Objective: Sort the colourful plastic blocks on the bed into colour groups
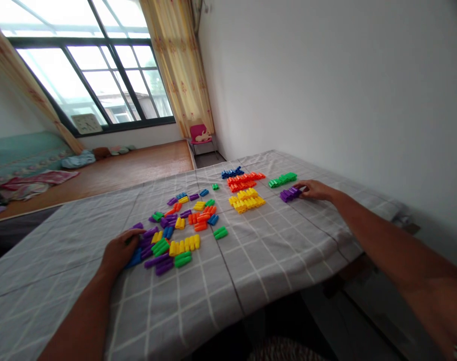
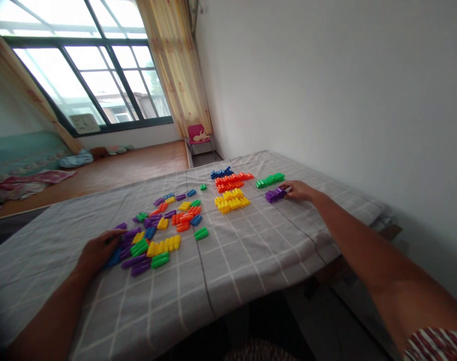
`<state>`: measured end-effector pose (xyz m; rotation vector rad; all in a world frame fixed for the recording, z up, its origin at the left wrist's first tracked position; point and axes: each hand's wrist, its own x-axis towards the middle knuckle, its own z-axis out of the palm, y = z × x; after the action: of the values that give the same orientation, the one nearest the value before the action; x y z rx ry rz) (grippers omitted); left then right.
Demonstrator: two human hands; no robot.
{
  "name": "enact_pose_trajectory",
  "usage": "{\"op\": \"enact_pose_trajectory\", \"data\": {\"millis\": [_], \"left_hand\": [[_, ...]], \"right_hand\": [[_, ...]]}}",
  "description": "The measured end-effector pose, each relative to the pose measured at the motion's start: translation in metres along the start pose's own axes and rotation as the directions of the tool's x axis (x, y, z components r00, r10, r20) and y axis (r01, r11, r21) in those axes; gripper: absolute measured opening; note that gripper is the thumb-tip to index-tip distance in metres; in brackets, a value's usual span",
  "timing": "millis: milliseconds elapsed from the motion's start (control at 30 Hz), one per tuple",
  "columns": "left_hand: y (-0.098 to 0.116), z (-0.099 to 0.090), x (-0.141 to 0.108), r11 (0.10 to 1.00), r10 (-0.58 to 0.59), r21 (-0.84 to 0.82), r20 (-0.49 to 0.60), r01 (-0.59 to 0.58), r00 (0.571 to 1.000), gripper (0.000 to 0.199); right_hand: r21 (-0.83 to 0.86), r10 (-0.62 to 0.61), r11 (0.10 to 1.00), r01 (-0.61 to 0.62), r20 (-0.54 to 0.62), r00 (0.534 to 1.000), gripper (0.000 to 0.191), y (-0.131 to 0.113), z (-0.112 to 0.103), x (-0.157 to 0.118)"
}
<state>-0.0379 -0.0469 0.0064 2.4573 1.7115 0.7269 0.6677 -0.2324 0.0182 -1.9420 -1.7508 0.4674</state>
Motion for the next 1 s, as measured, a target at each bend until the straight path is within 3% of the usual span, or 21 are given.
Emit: {"op": "enact_pose_trajectory", "data": {"millis": [133, 233, 300, 367, 467, 600, 667, 733, 867, 1000], "left_hand": [[0.007, -0.003, -0.004, 1.000, 0.001, -0.017, -0.005, -0.002, 1.000, 0.039], [0.016, -0.005, -0.009, 0.999, -0.006, -0.047, -0.013, 0.006, 1.000, 0.038], [0.021, -0.006, -0.011, 0.996, -0.032, -0.088, -0.062, 0.026, 0.998, 0.036], [0.024, -0.005, -0.011, 0.990, -0.054, -0.131, -0.098, 0.041, 0.994, 0.035], [0.022, -0.004, -0.011, 0.983, -0.096, -0.166, -0.109, 0.077, 0.989, 0.034], [0.017, -0.003, -0.015, 0.985, -0.132, -0.126, -0.117, 0.117, 0.984, 0.032], [0.016, -0.002, -0.017, 0.985, -0.151, -0.103, -0.101, 0.141, 0.983, 0.031], [0.017, -0.001, -0.019, 0.985, -0.157, -0.089, -0.065, 0.151, 0.985, 0.031], [0.024, 0.000, -0.021, 0.989, -0.123, -0.081, -0.016, 0.121, 0.992, 0.031], [0.030, -0.001, -0.022, 0.991, -0.093, -0.094, -0.011, 0.091, 0.996, 0.031]], "right_hand": [[-0.033, 0.027, 0.999, -0.026, 0.037, 0.999, 0.056, -0.010, -0.013, -0.004], [-0.108, -0.008, 0.994, 0.003, -0.044, 0.999, 0.049, -0.024, -0.029, 0.000], [-0.210, -0.092, 0.976, 0.058, -0.155, 0.984, 0.042, -0.045, -0.032, 0.011], [-0.268, -0.197, 0.953, 0.139, -0.204, 0.959, 0.037, -0.081, -0.021, 0.023], [-0.186, -0.354, 0.925, 0.331, -0.111, 0.929, 0.031, -0.159, 0.022, 0.033], [-0.047, -0.578, 0.811, 0.584, 0.091, 0.811, 0.027, -0.265, 0.099, 0.042], [-0.042, -0.639, 0.753, 0.656, 0.188, 0.746, 0.026, -0.307, 0.136, 0.054], [-0.080, -0.657, 0.719, 0.690, 0.246, 0.713, 0.025, -0.340, 0.169, 0.071], [-0.228, -0.567, 0.735, 0.638, 0.309, 0.764, 0.025, -0.389, 0.220, 0.106], [-0.324, -0.501, 0.731, 0.601, 0.344, 0.794, 0.031, -0.410, 0.251, 0.130]]}}
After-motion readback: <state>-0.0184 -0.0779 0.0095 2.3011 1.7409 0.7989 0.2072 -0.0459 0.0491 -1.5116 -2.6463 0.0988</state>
